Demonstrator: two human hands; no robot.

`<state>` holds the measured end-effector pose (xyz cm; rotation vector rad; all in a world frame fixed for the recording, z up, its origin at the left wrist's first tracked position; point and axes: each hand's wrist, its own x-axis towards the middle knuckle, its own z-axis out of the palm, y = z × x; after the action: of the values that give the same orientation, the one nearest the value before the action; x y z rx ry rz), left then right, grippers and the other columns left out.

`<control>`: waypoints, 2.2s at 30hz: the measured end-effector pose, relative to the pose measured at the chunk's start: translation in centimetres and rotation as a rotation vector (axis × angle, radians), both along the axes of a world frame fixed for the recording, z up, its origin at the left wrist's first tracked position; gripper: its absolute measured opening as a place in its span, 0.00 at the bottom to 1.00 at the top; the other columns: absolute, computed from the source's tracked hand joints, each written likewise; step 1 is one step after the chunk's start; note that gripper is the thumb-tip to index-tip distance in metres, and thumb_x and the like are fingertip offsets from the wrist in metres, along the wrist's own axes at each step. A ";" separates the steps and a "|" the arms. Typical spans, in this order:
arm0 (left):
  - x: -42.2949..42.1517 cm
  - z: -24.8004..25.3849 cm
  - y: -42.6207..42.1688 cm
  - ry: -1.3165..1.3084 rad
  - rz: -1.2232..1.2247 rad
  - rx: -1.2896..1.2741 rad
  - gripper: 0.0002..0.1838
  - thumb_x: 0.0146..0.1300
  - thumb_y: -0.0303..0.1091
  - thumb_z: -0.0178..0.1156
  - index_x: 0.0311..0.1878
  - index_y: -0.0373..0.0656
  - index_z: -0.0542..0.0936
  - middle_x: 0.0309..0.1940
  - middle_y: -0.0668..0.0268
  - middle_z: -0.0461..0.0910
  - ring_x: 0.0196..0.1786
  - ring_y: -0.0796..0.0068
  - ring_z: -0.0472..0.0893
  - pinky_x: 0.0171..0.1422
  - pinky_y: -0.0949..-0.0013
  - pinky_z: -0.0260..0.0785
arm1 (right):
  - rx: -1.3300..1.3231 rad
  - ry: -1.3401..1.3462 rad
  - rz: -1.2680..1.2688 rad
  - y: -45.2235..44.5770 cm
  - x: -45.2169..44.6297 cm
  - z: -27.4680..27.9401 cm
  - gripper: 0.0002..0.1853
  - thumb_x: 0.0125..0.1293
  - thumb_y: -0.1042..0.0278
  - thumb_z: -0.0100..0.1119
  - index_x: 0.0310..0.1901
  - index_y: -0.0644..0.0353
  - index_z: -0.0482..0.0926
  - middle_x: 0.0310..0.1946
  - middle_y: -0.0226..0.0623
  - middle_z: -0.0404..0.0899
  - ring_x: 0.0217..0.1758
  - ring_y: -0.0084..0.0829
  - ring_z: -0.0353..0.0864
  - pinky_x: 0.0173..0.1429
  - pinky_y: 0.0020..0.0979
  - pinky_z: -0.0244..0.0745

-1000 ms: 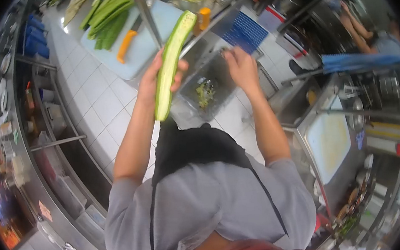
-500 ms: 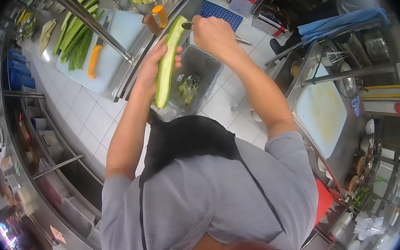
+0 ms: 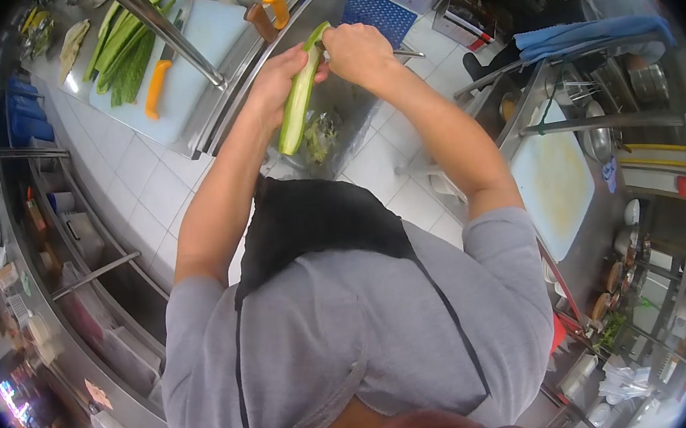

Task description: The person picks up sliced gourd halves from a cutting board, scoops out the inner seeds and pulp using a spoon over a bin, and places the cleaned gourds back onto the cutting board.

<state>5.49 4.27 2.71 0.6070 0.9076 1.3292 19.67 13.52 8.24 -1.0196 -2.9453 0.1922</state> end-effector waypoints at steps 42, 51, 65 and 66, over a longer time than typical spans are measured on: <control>-1.5 -2.4 -0.7 0.104 -0.178 -0.205 0.45 0.35 0.14 0.50 0.68 0.19 0.62 0.54 0.45 0.76 0.49 0.57 0.83 0.54 0.66 0.82 | -0.283 0.136 0.031 -1.5 2.5 -5.0 0.31 0.64 0.41 0.60 0.34 0.71 0.83 0.27 0.62 0.81 0.37 0.59 0.83 0.43 0.52 0.76; -1.2 -5.3 -0.4 0.094 -0.210 -0.167 0.43 0.33 0.21 0.50 0.64 0.27 0.73 0.53 0.52 0.80 0.53 0.63 0.82 0.61 0.68 0.75 | -0.260 0.155 0.082 -4.0 2.0 -4.9 0.18 0.65 0.55 0.57 0.39 0.64 0.85 0.34 0.57 0.84 0.42 0.55 0.84 0.49 0.51 0.78; -1.4 -3.0 -3.6 -0.293 -0.025 -0.203 0.31 0.63 0.25 0.50 0.69 0.23 0.61 0.68 0.40 0.64 0.68 0.43 0.70 0.75 0.50 0.66 | -0.272 0.236 -0.180 -3.7 2.1 -7.7 0.14 0.66 0.60 0.57 0.39 0.64 0.85 0.32 0.55 0.85 0.40 0.53 0.86 0.48 0.48 0.80; -1.1 -3.1 -3.3 -0.286 0.052 -0.247 0.28 0.65 0.22 0.46 0.69 0.21 0.60 0.67 0.38 0.64 0.67 0.41 0.71 0.75 0.51 0.67 | -0.281 0.249 -0.169 -4.0 2.0 -8.3 0.14 0.67 0.60 0.57 0.39 0.64 0.85 0.31 0.55 0.84 0.39 0.52 0.86 0.48 0.48 0.80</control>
<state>4.39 0.95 -0.41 0.1976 0.8387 1.2863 21.72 9.52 -0.04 -1.1705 -2.6413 0.6898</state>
